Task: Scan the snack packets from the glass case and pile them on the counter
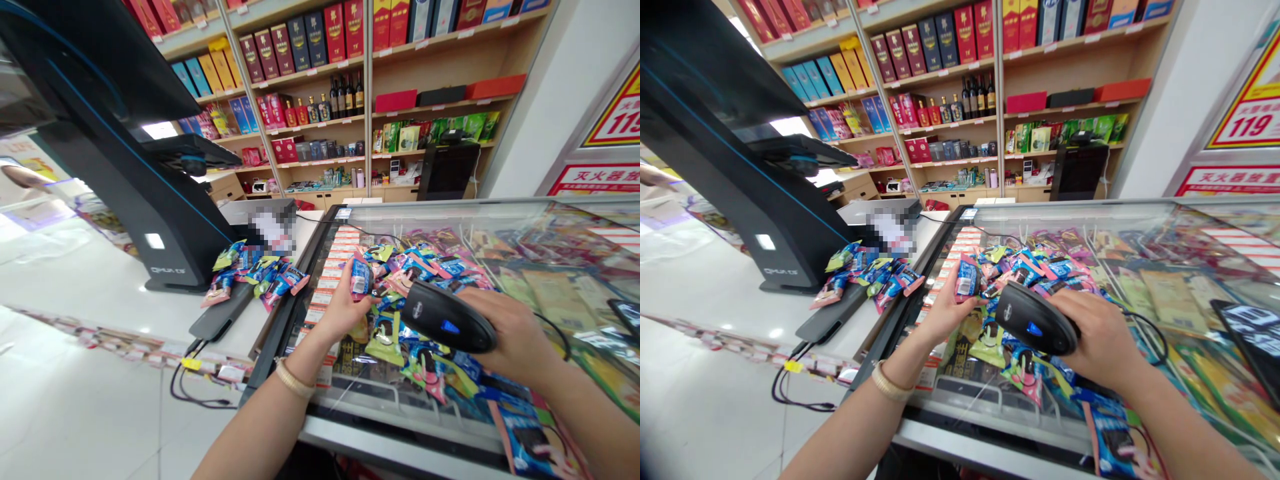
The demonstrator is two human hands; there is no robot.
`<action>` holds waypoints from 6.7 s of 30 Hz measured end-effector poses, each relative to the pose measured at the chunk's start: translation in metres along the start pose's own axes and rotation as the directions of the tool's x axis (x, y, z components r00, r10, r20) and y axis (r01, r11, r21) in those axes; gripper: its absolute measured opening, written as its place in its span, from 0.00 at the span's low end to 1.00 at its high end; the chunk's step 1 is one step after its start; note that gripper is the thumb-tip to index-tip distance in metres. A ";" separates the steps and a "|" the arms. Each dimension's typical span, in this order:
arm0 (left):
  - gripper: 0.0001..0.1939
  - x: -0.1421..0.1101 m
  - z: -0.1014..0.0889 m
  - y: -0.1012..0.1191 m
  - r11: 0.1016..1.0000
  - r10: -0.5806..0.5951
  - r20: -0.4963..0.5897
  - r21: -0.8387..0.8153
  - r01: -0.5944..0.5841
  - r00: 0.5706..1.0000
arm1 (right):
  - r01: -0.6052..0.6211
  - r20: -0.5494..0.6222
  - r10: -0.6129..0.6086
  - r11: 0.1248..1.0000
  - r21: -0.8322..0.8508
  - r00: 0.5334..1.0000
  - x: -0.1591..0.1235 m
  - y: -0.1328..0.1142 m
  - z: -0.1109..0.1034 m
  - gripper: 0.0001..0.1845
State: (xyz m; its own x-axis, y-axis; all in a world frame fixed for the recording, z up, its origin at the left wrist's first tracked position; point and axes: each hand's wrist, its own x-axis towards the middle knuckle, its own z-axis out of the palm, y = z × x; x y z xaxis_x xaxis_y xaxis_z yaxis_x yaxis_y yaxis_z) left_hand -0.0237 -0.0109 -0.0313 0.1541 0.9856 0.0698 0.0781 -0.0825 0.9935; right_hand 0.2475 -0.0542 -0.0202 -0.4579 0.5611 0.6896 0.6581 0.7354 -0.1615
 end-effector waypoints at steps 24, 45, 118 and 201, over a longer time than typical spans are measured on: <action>0.26 0.012 -0.141 0.040 0.724 0.570 -0.520 0.684 -0.090 0.636 | 0.102 -0.113 -0.108 0.993 -0.061 0.988 -0.009 0.019 0.000 0.10; 0.24 0.036 -0.226 0.048 0.363 0.491 -0.566 0.824 0.435 0.662 | 0.021 -0.153 -0.027 0.999 -0.040 0.988 -0.006 0.013 0.005 0.11; 0.23 0.015 -0.036 -0.018 0.458 0.766 -0.140 0.803 -0.381 0.627 | 0.068 -0.140 -0.062 0.997 0.036 0.988 0.000 0.016 0.002 0.14; 0.30 0.016 -0.027 -0.023 0.990 0.071 0.130 -0.128 -0.054 0.989 | -0.005 -0.017 0.005 0.999 -0.036 1.000 0.000 0.018 -0.002 0.08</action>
State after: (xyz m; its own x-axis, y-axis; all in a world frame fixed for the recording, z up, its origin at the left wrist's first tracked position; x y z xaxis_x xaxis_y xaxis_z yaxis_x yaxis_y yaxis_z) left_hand -0.0499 0.0106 -0.0502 0.2859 0.9497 0.1279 -0.0572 -0.1163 0.9916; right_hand 0.2605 -0.0422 -0.0218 -0.4444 0.5578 0.7009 0.6814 0.7184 -0.1397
